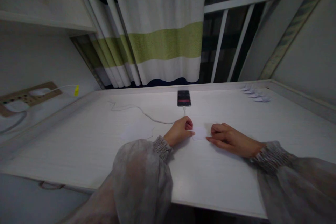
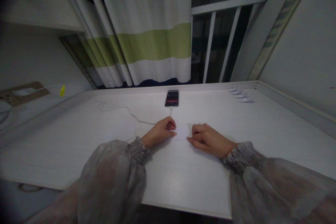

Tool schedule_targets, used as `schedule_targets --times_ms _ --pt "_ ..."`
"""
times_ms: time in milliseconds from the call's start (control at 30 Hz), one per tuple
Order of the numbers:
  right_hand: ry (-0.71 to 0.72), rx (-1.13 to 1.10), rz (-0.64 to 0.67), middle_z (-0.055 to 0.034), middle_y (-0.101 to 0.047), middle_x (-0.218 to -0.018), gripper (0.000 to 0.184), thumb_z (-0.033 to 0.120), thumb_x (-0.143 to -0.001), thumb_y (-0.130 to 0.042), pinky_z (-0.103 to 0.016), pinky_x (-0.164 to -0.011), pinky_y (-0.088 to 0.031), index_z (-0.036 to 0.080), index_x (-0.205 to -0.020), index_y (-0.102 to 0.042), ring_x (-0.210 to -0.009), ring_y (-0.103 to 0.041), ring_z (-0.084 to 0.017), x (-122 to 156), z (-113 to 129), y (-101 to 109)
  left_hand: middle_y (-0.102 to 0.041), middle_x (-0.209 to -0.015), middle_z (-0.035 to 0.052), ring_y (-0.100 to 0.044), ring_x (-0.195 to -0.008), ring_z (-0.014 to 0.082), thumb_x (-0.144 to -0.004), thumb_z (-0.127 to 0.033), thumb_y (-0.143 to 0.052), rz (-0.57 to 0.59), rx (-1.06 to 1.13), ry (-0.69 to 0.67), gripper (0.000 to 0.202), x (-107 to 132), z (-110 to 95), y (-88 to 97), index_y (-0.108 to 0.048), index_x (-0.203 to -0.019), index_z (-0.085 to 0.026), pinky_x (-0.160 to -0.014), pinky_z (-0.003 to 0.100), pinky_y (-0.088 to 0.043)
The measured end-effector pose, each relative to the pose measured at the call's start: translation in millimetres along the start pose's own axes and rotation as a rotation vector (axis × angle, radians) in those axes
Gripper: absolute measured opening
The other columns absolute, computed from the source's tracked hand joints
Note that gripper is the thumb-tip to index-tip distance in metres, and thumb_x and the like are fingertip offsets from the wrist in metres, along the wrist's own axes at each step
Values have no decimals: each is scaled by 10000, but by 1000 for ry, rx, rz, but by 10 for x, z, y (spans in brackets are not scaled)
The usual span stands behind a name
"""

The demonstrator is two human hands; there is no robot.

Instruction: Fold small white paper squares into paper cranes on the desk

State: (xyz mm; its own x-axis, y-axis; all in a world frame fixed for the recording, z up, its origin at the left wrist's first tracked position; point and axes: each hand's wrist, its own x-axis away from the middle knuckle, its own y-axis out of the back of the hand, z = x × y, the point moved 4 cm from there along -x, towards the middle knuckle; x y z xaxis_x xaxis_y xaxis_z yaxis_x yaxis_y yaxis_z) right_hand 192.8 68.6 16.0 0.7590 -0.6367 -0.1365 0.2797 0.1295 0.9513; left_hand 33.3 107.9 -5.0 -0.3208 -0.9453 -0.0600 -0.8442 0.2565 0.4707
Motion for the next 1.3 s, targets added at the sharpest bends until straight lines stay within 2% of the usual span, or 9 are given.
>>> schedule_targets --times_ms 133,333,467,600,700,800,967,1100,1300 --pt "52 -45 -10 -61 -503 -746 356 289 -867 -341 -316 -710 -379 147 -668 -601 -712 -479 -151 -1 33 -5 -509 -677 -28 -478 -646 89 -565 -62 -641 12 -30 -49 198 -2 -12 0 -512 -695 -135 -641 225 -404" --pt "103 -86 -26 -62 -502 -720 248 228 -820 -408 -306 -688 -386 134 -690 -597 -688 -467 -148 -30 142 -14 -514 -746 12 -482 -691 111 -630 -102 -616 -66 -365 -180 43 31 -126 7 -609 -645 -142 -677 243 -406" --pt "145 -73 -10 -69 -512 -746 179 196 -793 -443 -319 -711 -386 130 -760 -606 -721 -475 -161 -46 286 -56 -567 -742 32 -515 -730 128 -700 -73 -530 -39 -468 -302 132 57 -179 -17 -643 -710 -141 -721 255 -414" --pt "159 -100 -6 -82 -516 -799 211 211 -802 -445 -315 -726 -397 130 -904 -611 -774 -484 -171 -49 335 -79 -611 -796 44 -541 -776 132 -728 -68 -484 23 -472 -404 189 75 -190 -56 -648 -788 -139 -761 258 -424" --pt "129 -221 -54 -72 -508 -825 264 245 -831 -415 -279 -702 -414 148 -1001 -593 -766 -493 -149 -36 216 -39 -621 -834 53 -544 -806 138 -743 -125 -510 48 -472 -435 161 80 -173 -66 -654 -814 -140 -781 265 -425" --pt "-19 -269 -158 -74 -501 -869 278 287 -824 -441 -292 -728 -416 153 -1011 -597 -802 -501 -157 -19 -47 10 -624 -917 66 -540 -855 145 -760 -190 -527 102 -486 -463 161 86 -135 -69 -661 -837 -145 -808 274 -417" --pt "-112 -309 -81 -70 -507 -896 374 397 -739 -554 -320 -760 -414 168 -1031 -603 -839 -505 -181 -21 -355 -53 -602 -1043 76 -522 -943 156 -763 -249 -541 191 -484 -540 224 112 -110 -75 -640 -940 -154 -852 291 -402" --pt "-99 -315 -72 -68 -517 -889 359 432 -732 -550 -330 -774 -410 181 -974 -635 -860 -501 -189 -40 -377 -59 -611 -1061 63 -523 -958 151 -766 -260 -541 250 -479 -569 233 108 -127 -100 -631 -955 -157 -880 301 -384" --pt "-18 -326 -23 -70 -522 -891 344 426 -716 -577 -302 -770 -416 173 -935 -658 -861 -510 -173 -34 -251 -53 -602 -1098 36 -519 -981 136 -788 -200 -504 299 -474 -591 233 82 -124 -130 -611 -995 -197 -907 299 -360"
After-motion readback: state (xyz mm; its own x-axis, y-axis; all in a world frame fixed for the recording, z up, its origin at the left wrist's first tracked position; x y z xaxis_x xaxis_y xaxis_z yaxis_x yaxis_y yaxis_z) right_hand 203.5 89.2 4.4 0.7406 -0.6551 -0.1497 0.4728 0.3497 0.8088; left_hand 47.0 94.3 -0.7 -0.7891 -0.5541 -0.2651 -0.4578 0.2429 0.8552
